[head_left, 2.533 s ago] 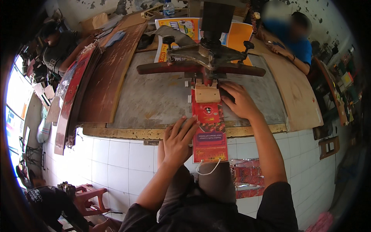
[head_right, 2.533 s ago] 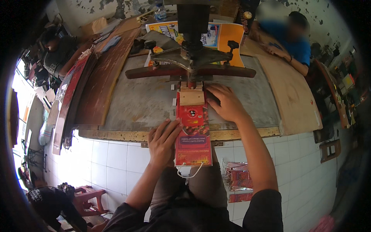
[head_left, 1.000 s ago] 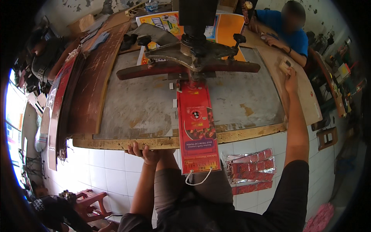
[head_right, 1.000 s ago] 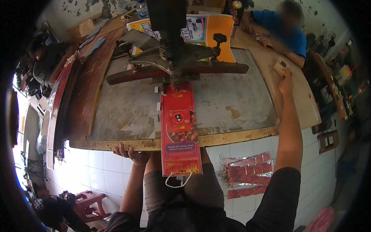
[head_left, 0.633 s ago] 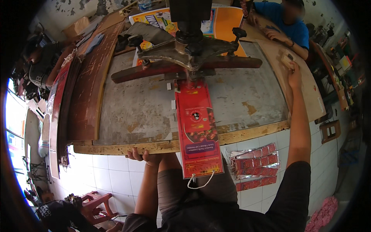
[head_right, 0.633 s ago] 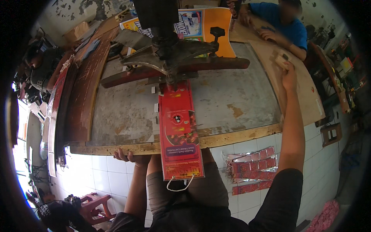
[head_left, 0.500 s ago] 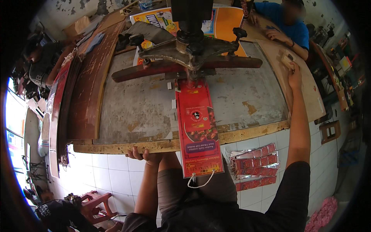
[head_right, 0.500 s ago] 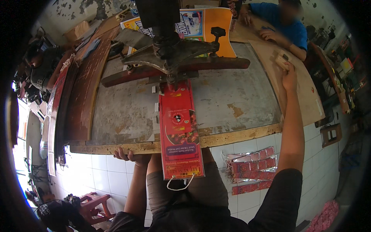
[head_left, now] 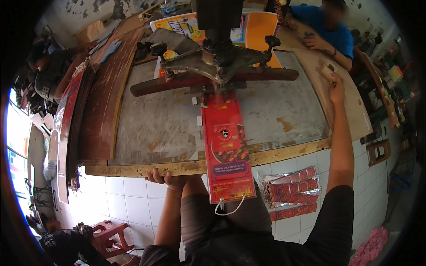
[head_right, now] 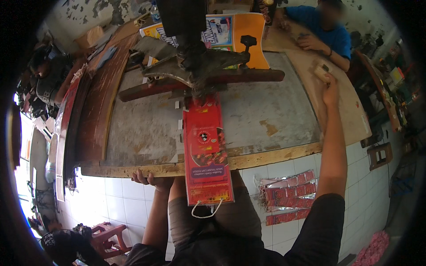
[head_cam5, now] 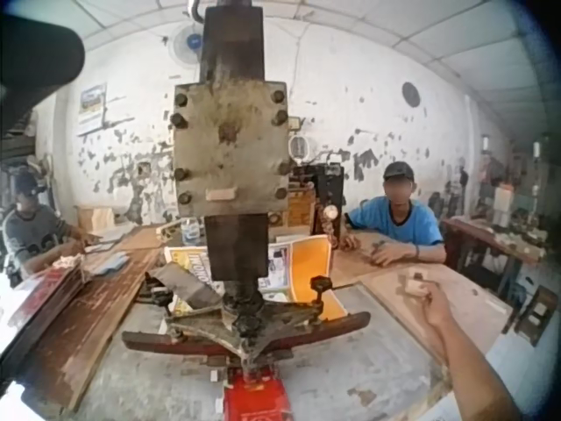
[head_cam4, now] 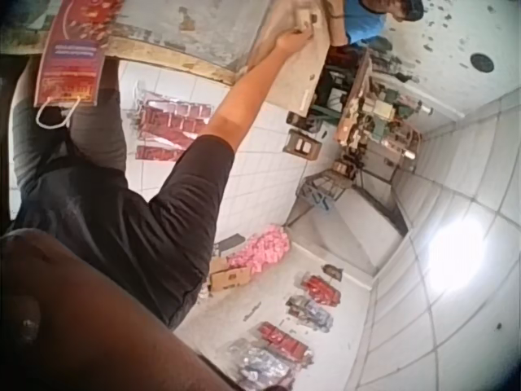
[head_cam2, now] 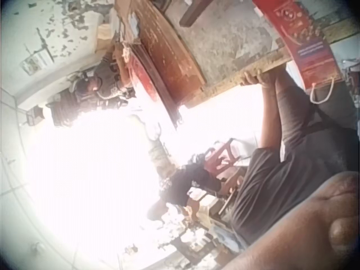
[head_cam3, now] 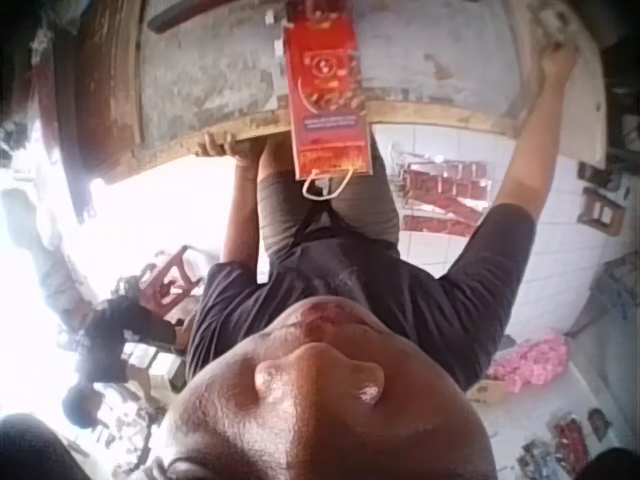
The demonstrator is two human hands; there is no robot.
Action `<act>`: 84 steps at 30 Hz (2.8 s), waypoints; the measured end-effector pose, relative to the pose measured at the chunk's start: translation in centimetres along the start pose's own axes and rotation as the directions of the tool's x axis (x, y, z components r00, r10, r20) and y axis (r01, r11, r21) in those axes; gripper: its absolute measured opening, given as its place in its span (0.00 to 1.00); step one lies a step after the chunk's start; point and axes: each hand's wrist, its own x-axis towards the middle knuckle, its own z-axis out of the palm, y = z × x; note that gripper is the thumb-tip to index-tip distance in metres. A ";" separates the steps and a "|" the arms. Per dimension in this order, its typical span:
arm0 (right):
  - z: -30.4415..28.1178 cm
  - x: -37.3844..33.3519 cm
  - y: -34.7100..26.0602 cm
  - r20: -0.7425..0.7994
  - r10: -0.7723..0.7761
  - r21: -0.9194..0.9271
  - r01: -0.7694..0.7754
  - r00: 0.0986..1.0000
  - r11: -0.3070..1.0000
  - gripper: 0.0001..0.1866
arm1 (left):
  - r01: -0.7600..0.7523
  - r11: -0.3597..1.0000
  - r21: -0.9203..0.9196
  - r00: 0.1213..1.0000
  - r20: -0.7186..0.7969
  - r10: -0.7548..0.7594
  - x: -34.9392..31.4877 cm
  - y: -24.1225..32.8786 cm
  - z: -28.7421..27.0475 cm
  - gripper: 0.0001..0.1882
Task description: The person aligns red paper bags on a printing table and uses a wooden block to press down on them. They then handle white strings to prepare them for attachment to the bags.
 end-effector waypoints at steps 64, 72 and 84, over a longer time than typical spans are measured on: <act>-12.3 -29.8 -35.2 0.241 -0.695 0.623 0.441 0.677 0.646 0.48 | 0.181 0.944 -0.276 0.926 0.370 -0.069 7.0 0.7 -8.4 0.35; -12.8 -29.8 -35.5 0.266 -0.701 0.613 0.444 0.662 0.653 0.49 | 0.254 0.904 -0.344 0.923 0.366 -0.120 9.5 1.1 -10.6 0.26; -13.7 -30.0 -35.4 0.325 -0.662 0.587 0.405 0.675 0.701 0.50 | 0.135 0.870 -0.474 0.766 0.607 0.211 24.6 -0.1 4.2 0.14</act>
